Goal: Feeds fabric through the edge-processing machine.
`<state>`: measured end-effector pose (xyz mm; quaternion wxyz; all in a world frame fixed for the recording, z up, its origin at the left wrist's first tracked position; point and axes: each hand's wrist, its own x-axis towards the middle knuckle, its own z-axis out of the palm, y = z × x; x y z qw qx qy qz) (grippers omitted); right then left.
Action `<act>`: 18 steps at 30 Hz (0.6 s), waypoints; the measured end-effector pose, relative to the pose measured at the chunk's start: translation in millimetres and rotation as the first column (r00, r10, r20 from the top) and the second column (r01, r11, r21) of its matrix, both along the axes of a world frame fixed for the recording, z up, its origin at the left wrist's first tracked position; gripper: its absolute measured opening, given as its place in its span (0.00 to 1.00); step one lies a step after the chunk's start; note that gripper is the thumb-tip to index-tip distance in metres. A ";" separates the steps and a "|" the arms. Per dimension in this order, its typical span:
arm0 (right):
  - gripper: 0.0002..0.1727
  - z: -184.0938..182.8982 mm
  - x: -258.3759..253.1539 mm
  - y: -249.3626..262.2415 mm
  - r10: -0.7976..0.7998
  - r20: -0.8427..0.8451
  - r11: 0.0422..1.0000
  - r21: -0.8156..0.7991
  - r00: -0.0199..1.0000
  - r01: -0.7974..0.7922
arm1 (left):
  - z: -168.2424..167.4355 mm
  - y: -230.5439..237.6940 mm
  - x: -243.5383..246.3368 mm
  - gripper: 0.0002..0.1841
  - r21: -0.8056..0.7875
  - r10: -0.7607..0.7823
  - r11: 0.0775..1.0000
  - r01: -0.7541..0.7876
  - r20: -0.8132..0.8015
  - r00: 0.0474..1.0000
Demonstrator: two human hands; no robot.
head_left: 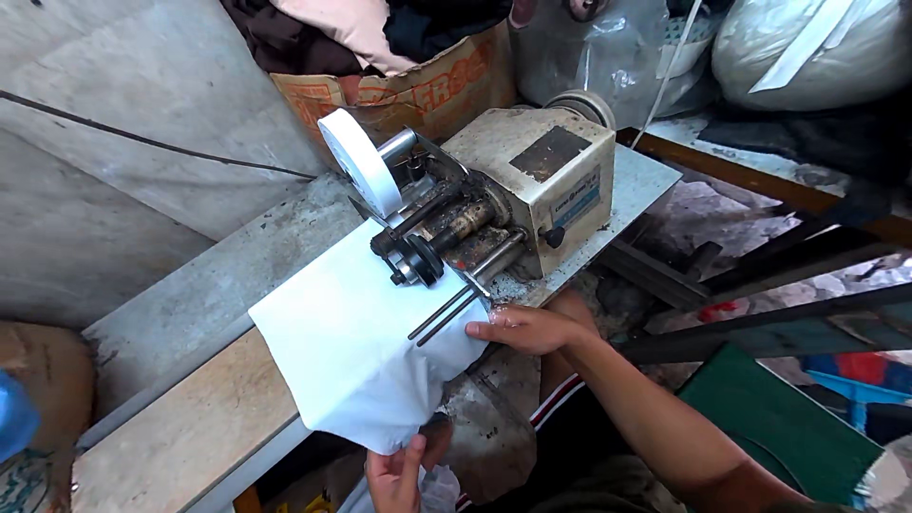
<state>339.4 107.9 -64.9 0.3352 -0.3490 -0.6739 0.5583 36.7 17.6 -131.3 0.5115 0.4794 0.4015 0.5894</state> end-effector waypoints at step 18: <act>0.22 -2.0 -0.4 -0.3 -0.004 0.000 1.000 -0.030 1.000 0.004 | -8.4 -1.0 0.2 0.27 -0.055 -0.001 0.998 -0.002 -0.050 0.999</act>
